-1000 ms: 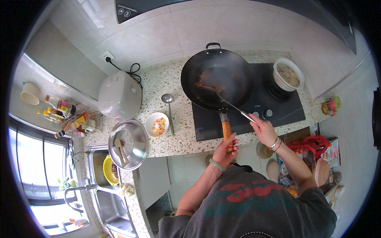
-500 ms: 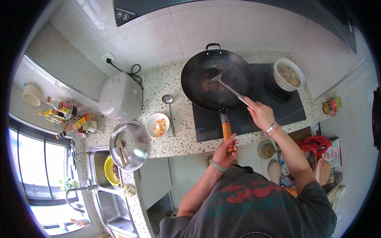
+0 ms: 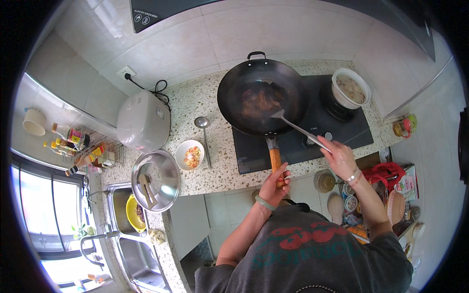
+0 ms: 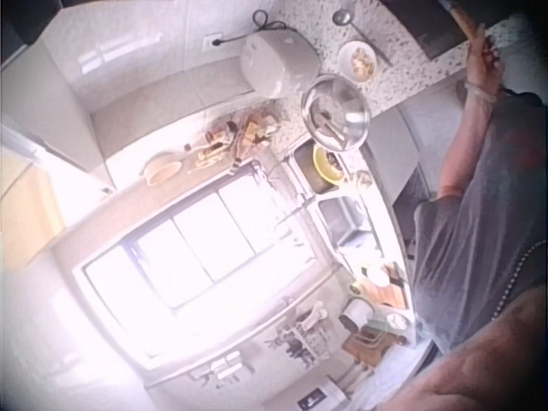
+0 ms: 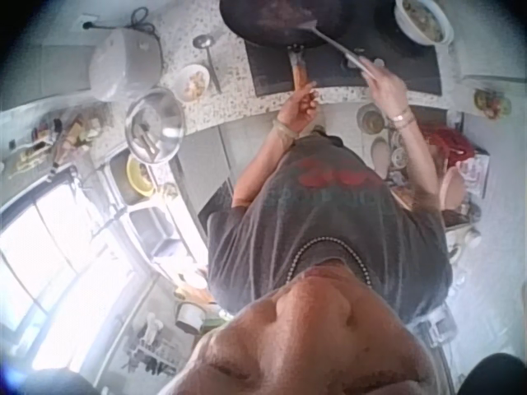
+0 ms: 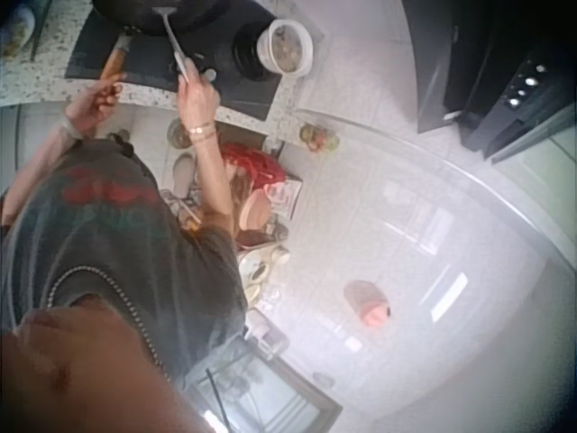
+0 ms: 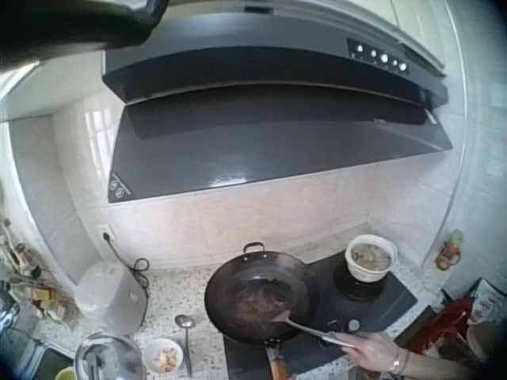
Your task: The person stirs food in a wok on the stove, then moves to the sink to rinse a bowl and fill it with water. They return to the stove to continue stirring, then rinse the bowl again and place it on the counter. The person wipes their hands, cleans the sink drain, and finally opens the window.
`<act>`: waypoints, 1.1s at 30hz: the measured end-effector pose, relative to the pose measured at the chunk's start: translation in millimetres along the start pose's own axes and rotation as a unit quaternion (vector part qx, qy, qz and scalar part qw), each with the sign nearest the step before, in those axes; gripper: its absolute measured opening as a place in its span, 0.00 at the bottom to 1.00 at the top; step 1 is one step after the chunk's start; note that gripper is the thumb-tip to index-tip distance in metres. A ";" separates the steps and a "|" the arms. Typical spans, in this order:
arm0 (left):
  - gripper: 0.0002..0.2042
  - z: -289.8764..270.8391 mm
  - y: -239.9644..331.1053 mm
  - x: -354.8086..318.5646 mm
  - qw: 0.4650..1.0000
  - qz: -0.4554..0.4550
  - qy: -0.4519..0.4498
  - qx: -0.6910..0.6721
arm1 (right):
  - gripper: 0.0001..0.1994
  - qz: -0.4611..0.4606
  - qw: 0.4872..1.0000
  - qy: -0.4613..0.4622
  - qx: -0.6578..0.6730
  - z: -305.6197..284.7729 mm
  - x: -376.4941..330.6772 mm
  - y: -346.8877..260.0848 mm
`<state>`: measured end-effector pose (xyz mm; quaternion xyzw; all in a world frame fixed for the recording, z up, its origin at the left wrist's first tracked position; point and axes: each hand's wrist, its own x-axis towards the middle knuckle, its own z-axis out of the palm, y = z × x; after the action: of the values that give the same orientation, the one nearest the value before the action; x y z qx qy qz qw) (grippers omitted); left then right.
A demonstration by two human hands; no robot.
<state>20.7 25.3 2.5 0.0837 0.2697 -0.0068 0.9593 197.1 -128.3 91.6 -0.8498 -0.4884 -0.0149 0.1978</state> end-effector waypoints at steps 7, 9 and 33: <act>0.13 -5.0 -1.3 1.0 1.000 0.013 0.011 -0.003 | 0.17 -0.025 0.981 0.139 0.133 40.1 51.4 -2.9; 0.13 -3.5 -1.8 0.8 1.000 0.013 0.011 -0.002 | 0.16 -0.006 0.985 0.124 0.122 45.5 67.3 0.7; 0.13 -2.6 -1.6 1.9 1.000 0.003 -0.004 -0.004 | 0.16 0.092 0.973 0.082 0.196 74.9 67.9 9.8</act>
<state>20.9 24.2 -0.9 0.0806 0.2657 -0.0028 0.9607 228.2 -50.4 34.3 -0.8319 -0.3834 0.0295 0.4001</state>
